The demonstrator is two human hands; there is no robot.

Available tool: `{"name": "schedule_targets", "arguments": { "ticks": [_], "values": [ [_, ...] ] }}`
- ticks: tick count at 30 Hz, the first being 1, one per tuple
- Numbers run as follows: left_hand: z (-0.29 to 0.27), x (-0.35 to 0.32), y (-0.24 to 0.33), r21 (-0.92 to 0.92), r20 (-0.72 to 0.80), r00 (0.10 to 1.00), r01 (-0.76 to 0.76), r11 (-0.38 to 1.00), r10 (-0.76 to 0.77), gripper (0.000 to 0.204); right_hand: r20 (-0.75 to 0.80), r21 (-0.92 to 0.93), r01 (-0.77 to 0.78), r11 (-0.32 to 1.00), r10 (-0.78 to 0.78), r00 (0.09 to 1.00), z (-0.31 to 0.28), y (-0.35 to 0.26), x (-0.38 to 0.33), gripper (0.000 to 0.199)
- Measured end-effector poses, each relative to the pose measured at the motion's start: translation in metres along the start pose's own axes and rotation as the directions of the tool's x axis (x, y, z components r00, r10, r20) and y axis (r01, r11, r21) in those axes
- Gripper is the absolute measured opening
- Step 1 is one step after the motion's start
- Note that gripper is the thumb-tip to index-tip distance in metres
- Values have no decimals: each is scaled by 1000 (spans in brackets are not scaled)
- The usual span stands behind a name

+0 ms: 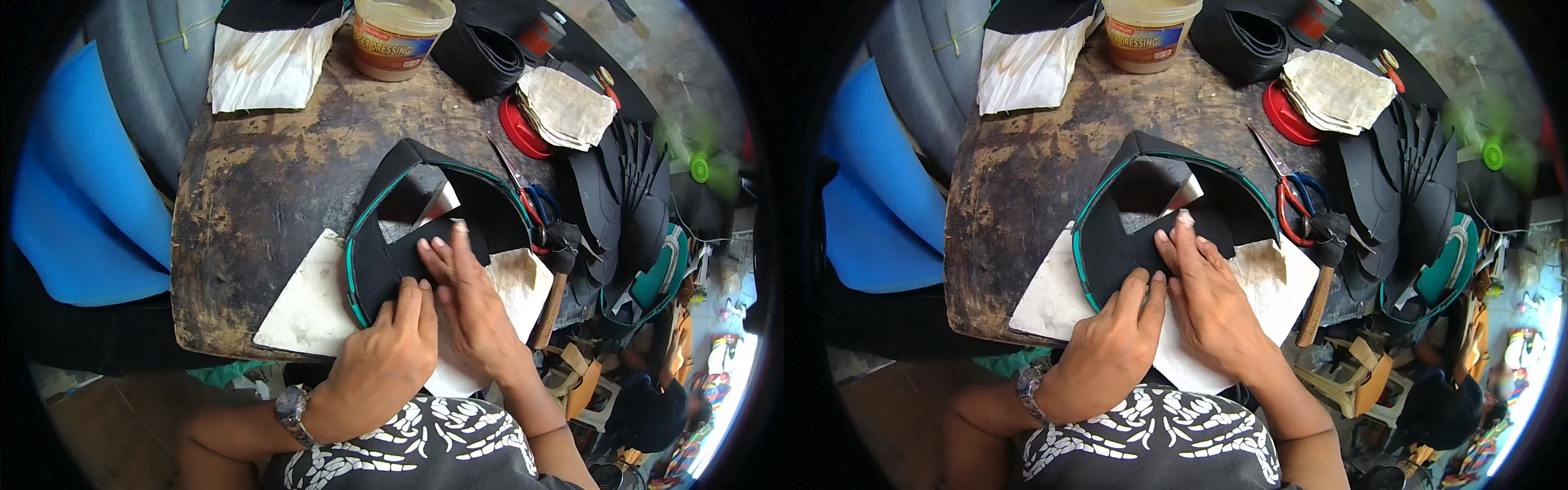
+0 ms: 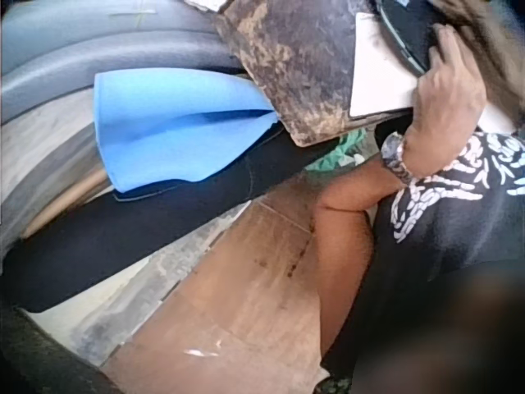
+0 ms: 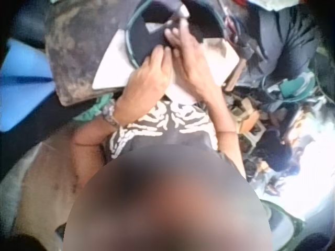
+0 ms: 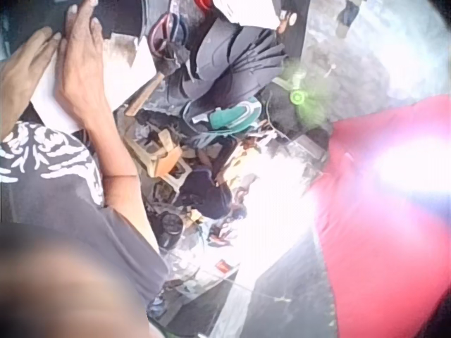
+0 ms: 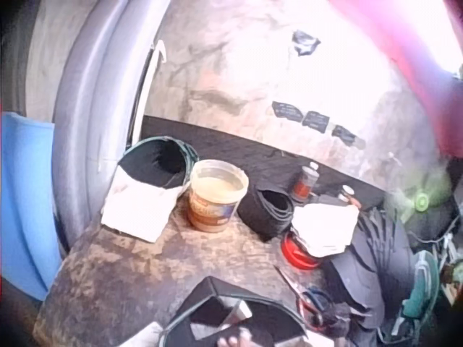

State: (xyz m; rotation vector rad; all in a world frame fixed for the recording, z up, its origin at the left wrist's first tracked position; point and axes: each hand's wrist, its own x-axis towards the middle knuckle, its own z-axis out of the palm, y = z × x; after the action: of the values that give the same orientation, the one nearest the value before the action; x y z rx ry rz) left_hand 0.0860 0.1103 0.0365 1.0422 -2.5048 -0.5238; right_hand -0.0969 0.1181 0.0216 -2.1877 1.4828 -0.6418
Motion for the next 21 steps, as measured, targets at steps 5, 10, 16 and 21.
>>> {"name": "schedule_targets", "arguments": {
  "ticks": [5,10,16,21],
  "values": [
    [-24,0,-28,-136,-412,911,-96,986,32,45,-25,-155,88,984,-93,995,14,9,2,76],
    [-12,24,-55,-493,-212,955,78,866,-207,85,21,-169,70,983,-68,997,9,7,-1,76],
    [16,-5,-25,-620,-122,971,88,780,-206,87,12,-68,35,997,-34,999,9,0,-23,75],
    [25,-10,-21,-623,-23,978,150,768,-209,81,68,-125,83,989,-75,995,7,8,-38,79]
  ]
}}
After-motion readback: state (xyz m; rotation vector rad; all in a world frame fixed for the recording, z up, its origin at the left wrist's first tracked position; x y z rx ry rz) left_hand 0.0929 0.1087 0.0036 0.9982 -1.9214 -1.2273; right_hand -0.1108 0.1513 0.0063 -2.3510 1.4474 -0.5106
